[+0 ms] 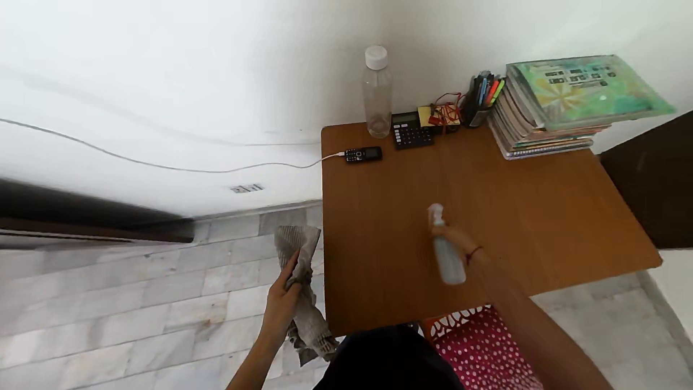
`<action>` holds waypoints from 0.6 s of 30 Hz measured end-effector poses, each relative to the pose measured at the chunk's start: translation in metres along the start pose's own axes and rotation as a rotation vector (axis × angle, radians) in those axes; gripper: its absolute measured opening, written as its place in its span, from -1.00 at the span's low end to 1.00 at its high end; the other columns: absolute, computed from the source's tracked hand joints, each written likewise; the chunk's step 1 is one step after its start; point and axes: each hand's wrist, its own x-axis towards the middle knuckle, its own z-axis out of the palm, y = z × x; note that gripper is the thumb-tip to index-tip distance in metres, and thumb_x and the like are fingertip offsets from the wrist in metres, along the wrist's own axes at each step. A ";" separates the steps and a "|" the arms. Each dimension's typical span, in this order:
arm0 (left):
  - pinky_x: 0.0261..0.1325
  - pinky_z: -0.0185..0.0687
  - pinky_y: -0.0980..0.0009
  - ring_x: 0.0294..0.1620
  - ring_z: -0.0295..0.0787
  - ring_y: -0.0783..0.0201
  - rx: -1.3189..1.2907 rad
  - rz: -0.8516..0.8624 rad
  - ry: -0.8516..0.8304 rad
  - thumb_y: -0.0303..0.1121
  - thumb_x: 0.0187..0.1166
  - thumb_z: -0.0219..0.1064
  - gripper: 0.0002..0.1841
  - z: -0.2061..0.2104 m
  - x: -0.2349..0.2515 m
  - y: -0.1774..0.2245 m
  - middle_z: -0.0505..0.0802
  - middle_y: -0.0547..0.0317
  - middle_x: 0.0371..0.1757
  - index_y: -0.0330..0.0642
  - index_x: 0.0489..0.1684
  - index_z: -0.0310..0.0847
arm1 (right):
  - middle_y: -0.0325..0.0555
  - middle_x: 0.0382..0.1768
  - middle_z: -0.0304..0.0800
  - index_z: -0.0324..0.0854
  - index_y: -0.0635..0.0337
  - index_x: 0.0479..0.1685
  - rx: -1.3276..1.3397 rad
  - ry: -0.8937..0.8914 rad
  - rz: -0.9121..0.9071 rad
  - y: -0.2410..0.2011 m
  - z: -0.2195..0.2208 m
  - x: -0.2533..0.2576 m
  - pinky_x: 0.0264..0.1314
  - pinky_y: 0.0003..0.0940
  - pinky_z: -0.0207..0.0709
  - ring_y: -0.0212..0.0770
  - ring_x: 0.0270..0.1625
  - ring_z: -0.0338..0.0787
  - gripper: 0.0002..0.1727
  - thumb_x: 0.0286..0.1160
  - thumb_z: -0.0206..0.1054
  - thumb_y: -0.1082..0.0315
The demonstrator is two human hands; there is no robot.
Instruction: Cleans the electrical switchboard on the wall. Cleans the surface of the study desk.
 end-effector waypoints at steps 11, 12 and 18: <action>0.19 0.57 0.40 0.15 0.71 0.32 0.031 -0.028 -0.035 -0.65 0.55 -0.01 -0.36 0.021 -0.013 0.000 0.65 -0.19 0.48 -0.24 0.75 0.25 | 0.23 0.20 0.69 0.52 0.37 0.41 -0.206 -0.199 0.126 0.111 -0.034 -0.043 0.33 -0.07 0.51 -0.04 0.17 0.70 -0.56 0.68 0.29 0.29; 0.21 0.56 0.39 0.17 0.70 0.31 0.031 -0.029 -0.022 -0.65 0.56 -0.01 -0.36 0.023 -0.018 -0.002 0.64 -0.19 0.50 -0.25 0.75 0.25 | 0.19 0.15 0.69 0.51 0.36 0.41 -0.198 -0.160 0.138 0.120 -0.050 -0.040 0.28 -0.11 0.54 -0.09 0.12 0.70 -0.57 0.67 0.29 0.31; 0.35 0.51 0.33 0.40 0.62 0.22 -0.006 -0.015 0.011 -0.65 0.52 -0.01 -0.35 0.038 -0.050 -0.018 0.51 -0.21 0.65 -0.29 0.74 0.26 | 0.33 0.20 0.69 0.54 0.40 0.39 -0.240 0.142 0.178 0.128 -0.141 -0.025 0.32 0.05 0.49 0.10 0.19 0.69 -0.57 0.64 0.35 0.35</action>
